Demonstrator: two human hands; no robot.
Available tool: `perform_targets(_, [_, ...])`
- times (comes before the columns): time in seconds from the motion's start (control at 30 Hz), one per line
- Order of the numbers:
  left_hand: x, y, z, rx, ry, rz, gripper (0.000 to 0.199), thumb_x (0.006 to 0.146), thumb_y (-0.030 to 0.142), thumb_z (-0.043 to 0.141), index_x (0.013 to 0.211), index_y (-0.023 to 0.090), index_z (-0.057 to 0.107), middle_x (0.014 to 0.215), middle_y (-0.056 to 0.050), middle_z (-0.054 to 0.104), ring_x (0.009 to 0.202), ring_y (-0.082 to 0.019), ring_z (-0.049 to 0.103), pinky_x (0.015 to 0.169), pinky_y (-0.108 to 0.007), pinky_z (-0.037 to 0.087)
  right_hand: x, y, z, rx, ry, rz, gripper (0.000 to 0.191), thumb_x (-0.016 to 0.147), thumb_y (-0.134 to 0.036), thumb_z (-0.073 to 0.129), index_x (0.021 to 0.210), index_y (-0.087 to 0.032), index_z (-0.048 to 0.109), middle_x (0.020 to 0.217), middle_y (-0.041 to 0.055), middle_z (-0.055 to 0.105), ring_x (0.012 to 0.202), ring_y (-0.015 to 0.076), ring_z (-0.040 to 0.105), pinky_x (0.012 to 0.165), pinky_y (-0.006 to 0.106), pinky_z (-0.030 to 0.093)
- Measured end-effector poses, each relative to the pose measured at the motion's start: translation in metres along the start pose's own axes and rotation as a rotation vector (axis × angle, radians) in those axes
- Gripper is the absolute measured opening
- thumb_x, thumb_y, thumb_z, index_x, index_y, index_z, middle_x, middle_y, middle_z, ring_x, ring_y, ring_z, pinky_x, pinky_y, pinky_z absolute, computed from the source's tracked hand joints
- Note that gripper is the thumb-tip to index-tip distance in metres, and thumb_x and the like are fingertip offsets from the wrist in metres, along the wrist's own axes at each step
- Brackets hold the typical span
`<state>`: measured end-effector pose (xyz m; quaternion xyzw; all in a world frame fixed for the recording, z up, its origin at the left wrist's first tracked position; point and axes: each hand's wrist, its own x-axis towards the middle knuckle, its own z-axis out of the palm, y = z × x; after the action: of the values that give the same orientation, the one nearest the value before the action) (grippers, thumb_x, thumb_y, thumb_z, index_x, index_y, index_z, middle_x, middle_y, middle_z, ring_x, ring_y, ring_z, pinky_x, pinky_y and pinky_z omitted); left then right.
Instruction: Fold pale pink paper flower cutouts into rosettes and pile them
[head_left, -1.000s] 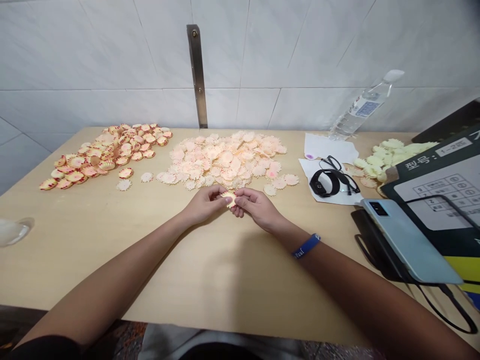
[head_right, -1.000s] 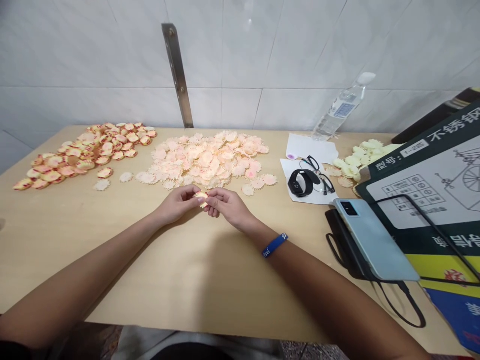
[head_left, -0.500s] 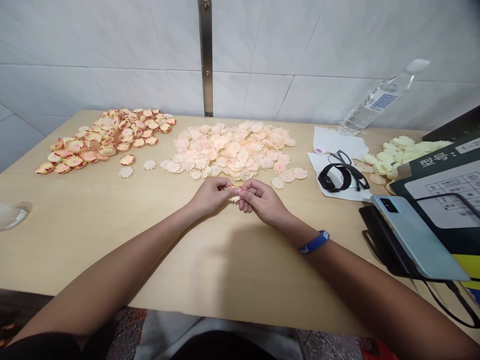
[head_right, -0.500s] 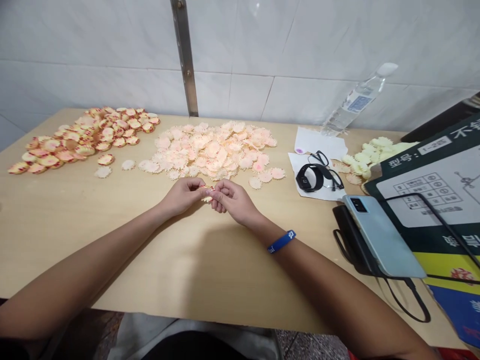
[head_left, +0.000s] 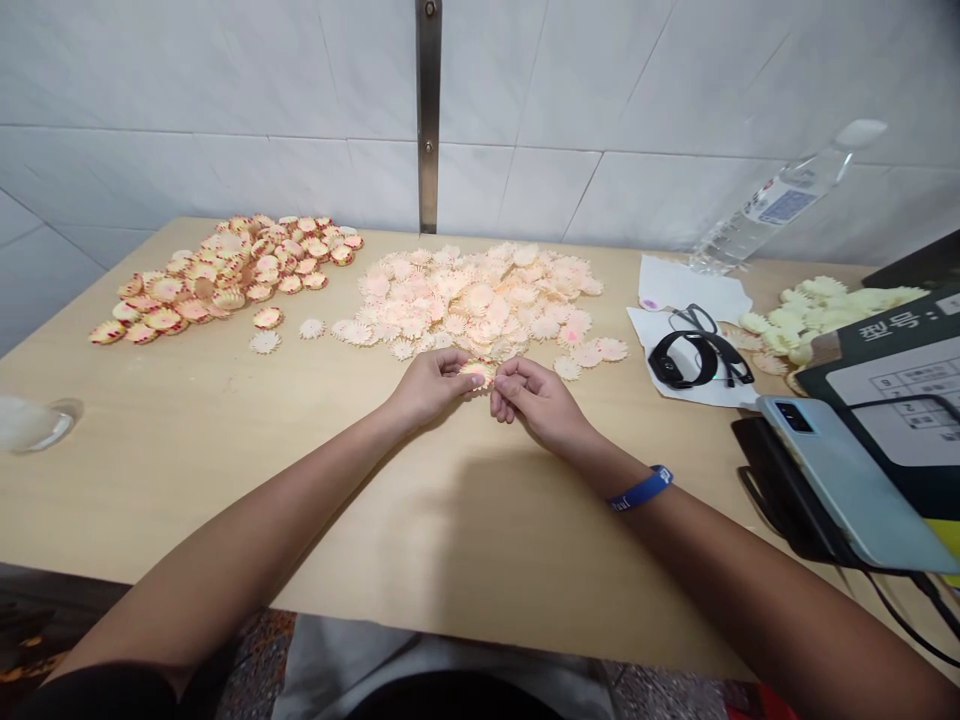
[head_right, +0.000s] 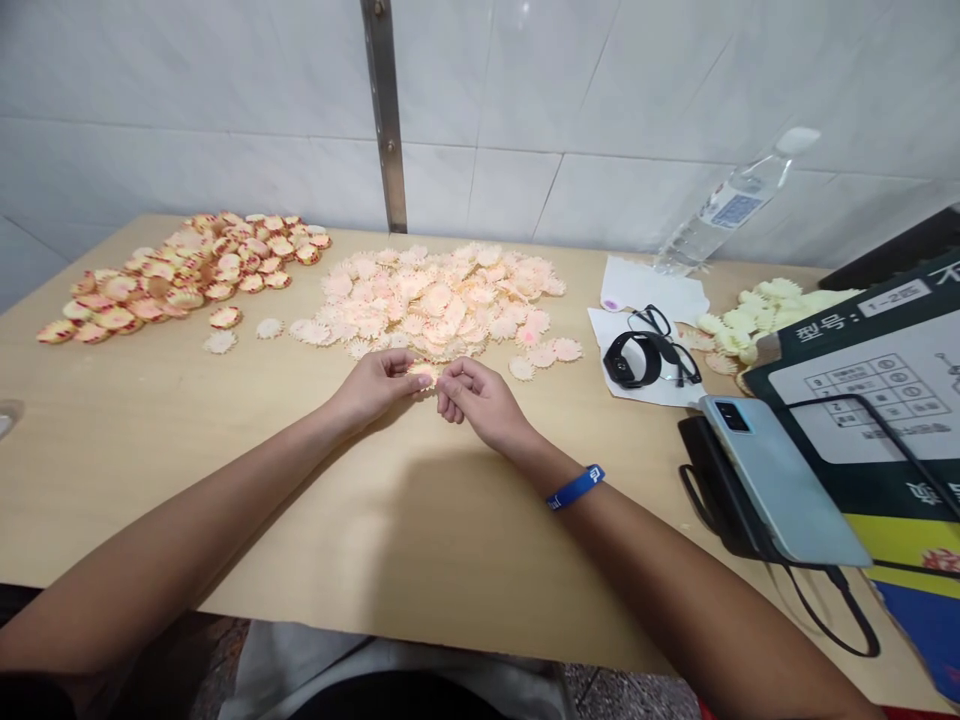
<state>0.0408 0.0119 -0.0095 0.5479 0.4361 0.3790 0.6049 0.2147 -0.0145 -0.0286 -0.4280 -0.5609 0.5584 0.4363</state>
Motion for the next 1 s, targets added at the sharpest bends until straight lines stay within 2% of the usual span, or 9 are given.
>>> perform_targets(0.17, [-0.002, 0.005, 0.002, 0.032, 0.028, -0.056, 0.021, 0.075, 0.027, 0.068, 0.064, 0.015, 0.056, 0.051, 0.001, 0.055, 0.049, -0.01, 0.05, 0.053, -0.024, 0.039, -0.001, 0.0, 0.001, -0.013, -0.012, 0.002, 0.041, 0.079, -0.059, 0.068, 0.081, -0.02, 0.055, 0.06, -0.0012, 0.063, 0.051, 0.0108, 0.054, 0.051, 0.024, 0.044])
perform_targets(0.3, [-0.004, 0.005, 0.003, 0.132, 0.022, -0.018, 0.033, 0.083, 0.037, 0.061, 0.059, 0.016, 0.054, 0.05, 0.0, 0.055, 0.048, -0.01, 0.048, 0.051, -0.024, 0.036, -0.001, -0.001, 0.002, -0.036, -0.032, 0.008, 0.04, 0.081, -0.057, 0.067, 0.081, -0.019, 0.056, 0.061, -0.0007, 0.062, 0.053, 0.0108, 0.054, 0.053, 0.025, 0.045])
perform_targets(0.47, [-0.005, 0.004, 0.003, 0.246, 0.007, 0.052, 0.039, 0.084, 0.043, 0.057, 0.055, 0.018, 0.052, 0.049, 0.001, 0.054, 0.048, -0.011, 0.046, 0.053, -0.025, 0.035, -0.002, -0.002, 0.003, -0.054, -0.054, 0.009, 0.035, 0.083, -0.053, 0.066, 0.08, -0.019, 0.055, 0.064, 0.0001, 0.062, 0.055, 0.0113, 0.054, 0.055, 0.026, 0.045])
perform_targets(0.6, [-0.005, 0.002, 0.003, 0.291, 0.02, 0.084, 0.039, 0.084, 0.044, 0.056, 0.055, 0.018, 0.051, 0.049, 0.002, 0.052, 0.05, -0.011, 0.045, 0.054, -0.025, 0.034, -0.005, 0.001, 0.005, -0.078, 0.074, -0.079, 0.027, 0.083, -0.044, 0.067, 0.089, -0.021, 0.054, 0.071, -0.0009, 0.06, 0.059, 0.0115, 0.054, 0.054, 0.025, 0.044])
perform_targets(0.73, [-0.006, -0.003, 0.005, 0.346, 0.029, 0.114, 0.041, 0.085, 0.046, 0.055, 0.056, 0.017, 0.052, 0.052, 0.002, 0.053, 0.052, -0.011, 0.046, 0.054, -0.024, 0.033, -0.007, 0.001, 0.008, -0.258, 0.183, -0.182, 0.019, 0.08, -0.032, 0.068, 0.094, -0.02, 0.062, 0.08, 0.0008, 0.057, 0.069, 0.0125, 0.055, 0.058, 0.024, 0.044])
perform_targets(0.8, [-0.007, -0.006, 0.006, 0.363, 0.052, 0.125, 0.042, 0.086, 0.046, 0.055, 0.056, 0.017, 0.05, 0.051, 0.002, 0.051, 0.053, -0.011, 0.046, 0.054, -0.024, 0.033, -0.007, 0.001, 0.009, -0.304, 0.172, -0.165, 0.017, 0.079, -0.03, 0.067, 0.093, -0.019, 0.065, 0.08, 0.0013, 0.058, 0.069, 0.0128, 0.055, 0.058, 0.025, 0.043])
perform_targets(0.9, [-0.007, -0.009, 0.008, 0.367, 0.094, 0.118, 0.044, 0.083, 0.048, 0.059, 0.053, 0.018, 0.045, 0.049, 0.004, 0.045, 0.051, -0.01, 0.044, 0.051, -0.024, 0.029, -0.005, 0.001, 0.009, -0.219, 0.126, -0.107, 0.018, 0.08, -0.034, 0.067, 0.089, -0.018, 0.065, 0.079, 0.0025, 0.061, 0.072, 0.0156, 0.06, 0.062, 0.028, 0.048])
perform_targets(1.0, [-0.008, -0.01, 0.008, 0.333, 0.055, 0.106, 0.043, 0.084, 0.051, 0.057, 0.058, 0.017, 0.049, 0.052, 0.003, 0.05, 0.055, -0.012, 0.051, 0.054, -0.023, 0.034, -0.005, 0.002, 0.008, -0.119, 0.106, -0.059, 0.023, 0.081, -0.039, 0.067, 0.089, -0.018, 0.065, 0.081, 0.0041, 0.064, 0.076, 0.0187, 0.064, 0.069, 0.033, 0.052])
